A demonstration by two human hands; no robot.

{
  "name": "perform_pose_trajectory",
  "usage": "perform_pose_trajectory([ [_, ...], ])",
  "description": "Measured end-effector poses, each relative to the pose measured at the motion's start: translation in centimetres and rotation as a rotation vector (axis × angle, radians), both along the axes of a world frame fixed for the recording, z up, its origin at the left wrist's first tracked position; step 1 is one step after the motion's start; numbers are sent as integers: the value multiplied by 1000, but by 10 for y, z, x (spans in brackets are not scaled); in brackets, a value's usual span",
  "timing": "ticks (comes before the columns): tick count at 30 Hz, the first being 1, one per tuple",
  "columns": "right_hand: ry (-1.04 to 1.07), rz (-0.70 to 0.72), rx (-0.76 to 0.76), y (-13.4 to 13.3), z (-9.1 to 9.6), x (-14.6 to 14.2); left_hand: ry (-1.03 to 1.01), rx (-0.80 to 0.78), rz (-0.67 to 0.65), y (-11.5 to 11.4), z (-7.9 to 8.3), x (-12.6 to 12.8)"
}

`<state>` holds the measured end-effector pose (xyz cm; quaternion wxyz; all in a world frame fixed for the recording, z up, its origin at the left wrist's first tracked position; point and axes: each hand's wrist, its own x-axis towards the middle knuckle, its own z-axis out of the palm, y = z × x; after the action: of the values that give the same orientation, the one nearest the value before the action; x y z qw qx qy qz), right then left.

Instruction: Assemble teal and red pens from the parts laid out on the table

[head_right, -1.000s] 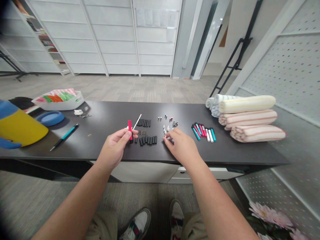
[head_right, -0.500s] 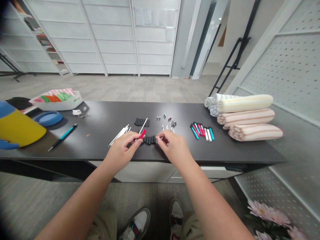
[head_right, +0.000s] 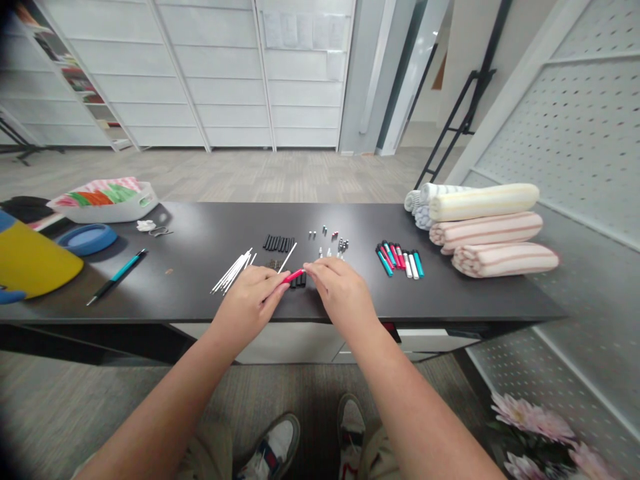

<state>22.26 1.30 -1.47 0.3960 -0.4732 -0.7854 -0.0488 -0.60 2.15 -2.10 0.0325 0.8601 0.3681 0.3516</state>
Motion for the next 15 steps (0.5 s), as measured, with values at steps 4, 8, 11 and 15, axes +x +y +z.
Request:
perform_pose_trajectory([
  [4, -24, 45, 18, -2, -3, 0, 18, 14, -1, -1, 1, 1],
  [8, -27, 157, 6, -4, -1, -1, 1, 8, 1, 0, 1, 1],
  [11, 36, 112, -11, -5, 1, -2, -32, -7, -4, -1, 3, 1],
  [15, 121, 48, -58, -4, 4, -1, -84, -18, -58, -3, 10, 0],
])
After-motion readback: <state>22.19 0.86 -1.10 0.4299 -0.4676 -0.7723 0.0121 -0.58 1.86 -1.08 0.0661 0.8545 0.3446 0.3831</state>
